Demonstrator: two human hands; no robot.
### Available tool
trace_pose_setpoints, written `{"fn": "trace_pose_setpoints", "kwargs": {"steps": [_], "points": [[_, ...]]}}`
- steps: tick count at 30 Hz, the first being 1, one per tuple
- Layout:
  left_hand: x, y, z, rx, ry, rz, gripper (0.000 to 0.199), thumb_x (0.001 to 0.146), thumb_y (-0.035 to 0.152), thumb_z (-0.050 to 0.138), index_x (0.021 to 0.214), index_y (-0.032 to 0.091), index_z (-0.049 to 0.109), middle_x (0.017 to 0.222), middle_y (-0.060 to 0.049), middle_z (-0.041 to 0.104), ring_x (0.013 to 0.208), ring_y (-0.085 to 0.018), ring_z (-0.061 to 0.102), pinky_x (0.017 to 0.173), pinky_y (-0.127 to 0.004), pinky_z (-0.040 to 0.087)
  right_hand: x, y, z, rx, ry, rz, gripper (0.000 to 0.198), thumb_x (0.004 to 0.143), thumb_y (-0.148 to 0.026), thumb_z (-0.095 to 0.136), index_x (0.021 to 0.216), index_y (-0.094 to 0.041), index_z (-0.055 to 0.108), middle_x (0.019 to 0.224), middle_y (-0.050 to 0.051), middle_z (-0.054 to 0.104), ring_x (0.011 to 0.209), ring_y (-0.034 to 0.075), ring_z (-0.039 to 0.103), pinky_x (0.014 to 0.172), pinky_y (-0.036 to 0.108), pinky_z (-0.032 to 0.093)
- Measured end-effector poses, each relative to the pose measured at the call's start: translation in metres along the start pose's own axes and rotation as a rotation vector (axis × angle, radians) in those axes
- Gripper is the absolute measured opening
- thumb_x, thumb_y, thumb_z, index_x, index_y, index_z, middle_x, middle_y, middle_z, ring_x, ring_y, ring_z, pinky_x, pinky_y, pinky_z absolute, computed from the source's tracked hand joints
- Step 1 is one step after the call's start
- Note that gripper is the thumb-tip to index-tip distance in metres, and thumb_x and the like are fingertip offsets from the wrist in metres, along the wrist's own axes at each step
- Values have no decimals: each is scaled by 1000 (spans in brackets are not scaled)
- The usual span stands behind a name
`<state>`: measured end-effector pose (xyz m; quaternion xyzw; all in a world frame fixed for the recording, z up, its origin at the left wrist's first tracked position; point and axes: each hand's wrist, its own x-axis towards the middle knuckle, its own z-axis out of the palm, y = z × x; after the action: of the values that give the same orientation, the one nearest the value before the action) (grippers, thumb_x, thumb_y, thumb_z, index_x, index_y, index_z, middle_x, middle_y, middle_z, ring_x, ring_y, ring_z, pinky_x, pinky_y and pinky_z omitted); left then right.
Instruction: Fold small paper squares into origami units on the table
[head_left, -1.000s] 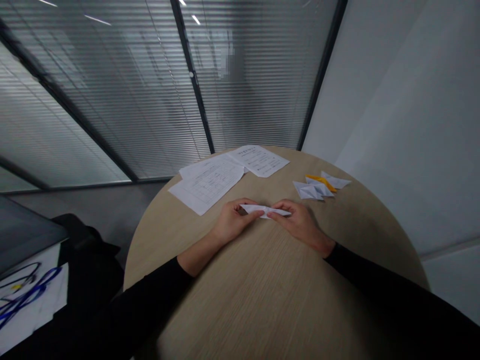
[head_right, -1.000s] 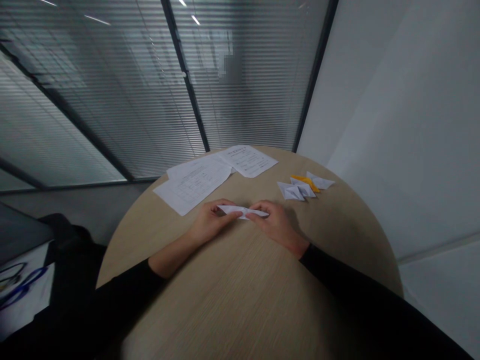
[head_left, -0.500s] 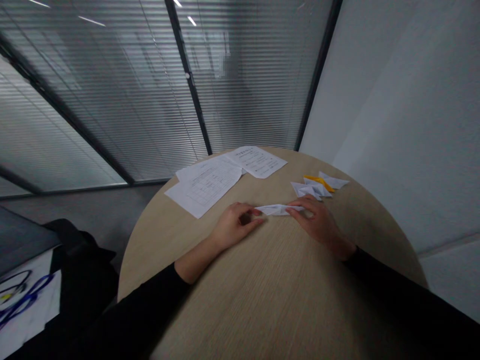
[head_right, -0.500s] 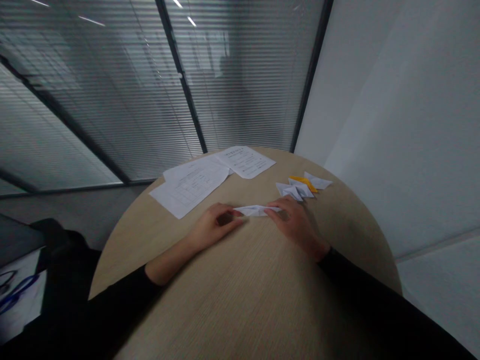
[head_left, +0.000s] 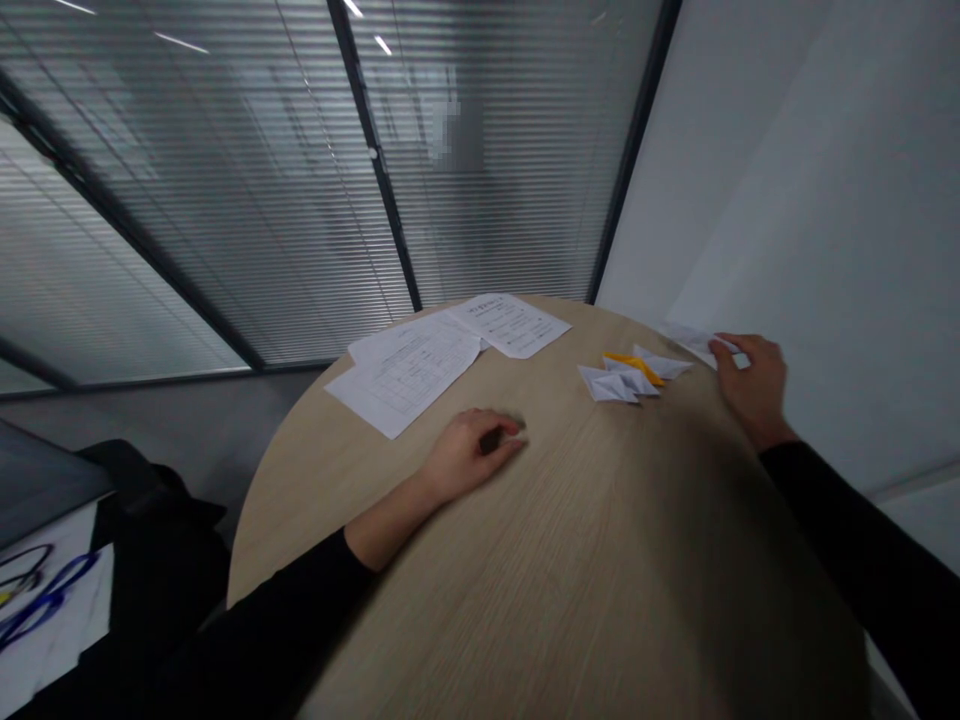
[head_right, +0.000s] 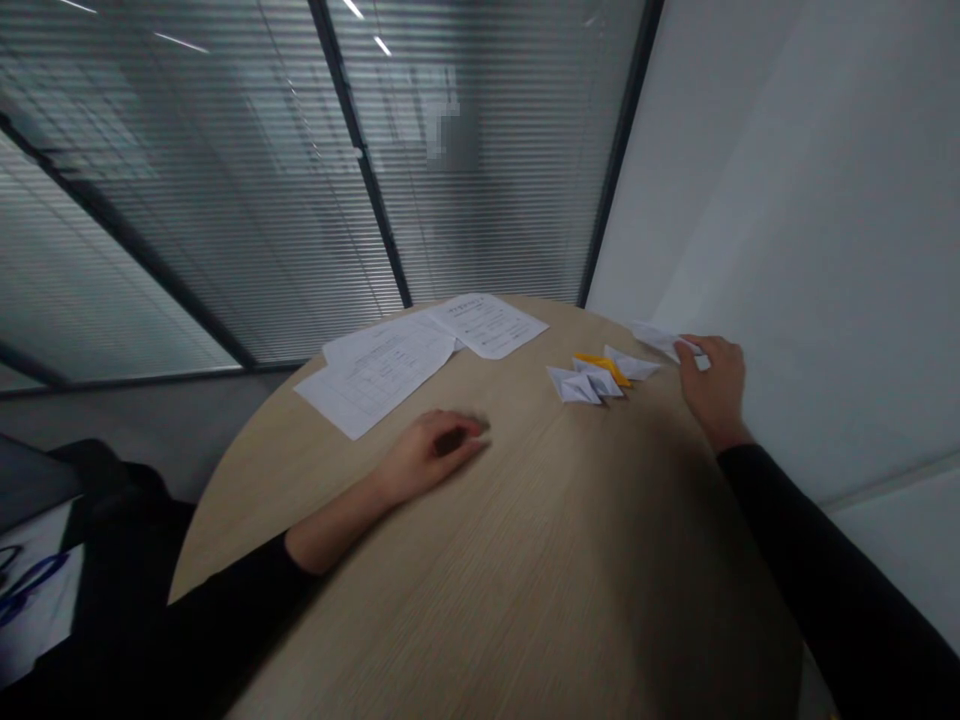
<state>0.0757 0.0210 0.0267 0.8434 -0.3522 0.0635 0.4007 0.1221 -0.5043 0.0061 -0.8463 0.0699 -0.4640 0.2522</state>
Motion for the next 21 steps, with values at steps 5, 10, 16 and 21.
{"fn": "trace_pose_setpoints", "kwargs": {"steps": [5, 10, 16, 21], "points": [[-1, 1, -1, -12, 6, 0, 23, 109, 47, 77, 117, 28, 87, 117, -10, 90, 106, -29, 81, 105, -51, 62, 4, 22, 20, -1, -170, 98, 32, 104, -50, 67, 99, -24, 84, 115, 21, 88, 115, 38, 78, 116, 62, 58], [-1, 2, -2, -20, -2, -6, 23, 110, 46, 78, 119, 28, 87, 122, -10, 90, 110, -30, 82, 108, -52, 62, -2, 19, 19, 51, -336, 118, 40, 108, -47, 57, 109, -23, 89, 123, 19, 90, 124, 38, 81, 115, 58, 62], [-1, 1, -2, -18, -11, 45, 23, 112, 43, 77, 126, 26, 84, 129, -11, 88, 121, -30, 81, 115, -54, 61, -7, 14, 13, 28, -166, 20, 47, 112, -49, 47, 127, -22, 82, 141, 21, 84, 140, 39, 75, 127, 66, 53], [-6, -1, -5, 90, 4, 52, 37, 110, 47, 81, 139, 25, 79, 147, -15, 81, 137, -35, 77, 124, -60, 58, -34, -35, 4, 46, -117, -207, 49, 114, -50, 51, 143, -20, 76, 162, 23, 72, 158, 40, 63, 136, 70, 45]]}}
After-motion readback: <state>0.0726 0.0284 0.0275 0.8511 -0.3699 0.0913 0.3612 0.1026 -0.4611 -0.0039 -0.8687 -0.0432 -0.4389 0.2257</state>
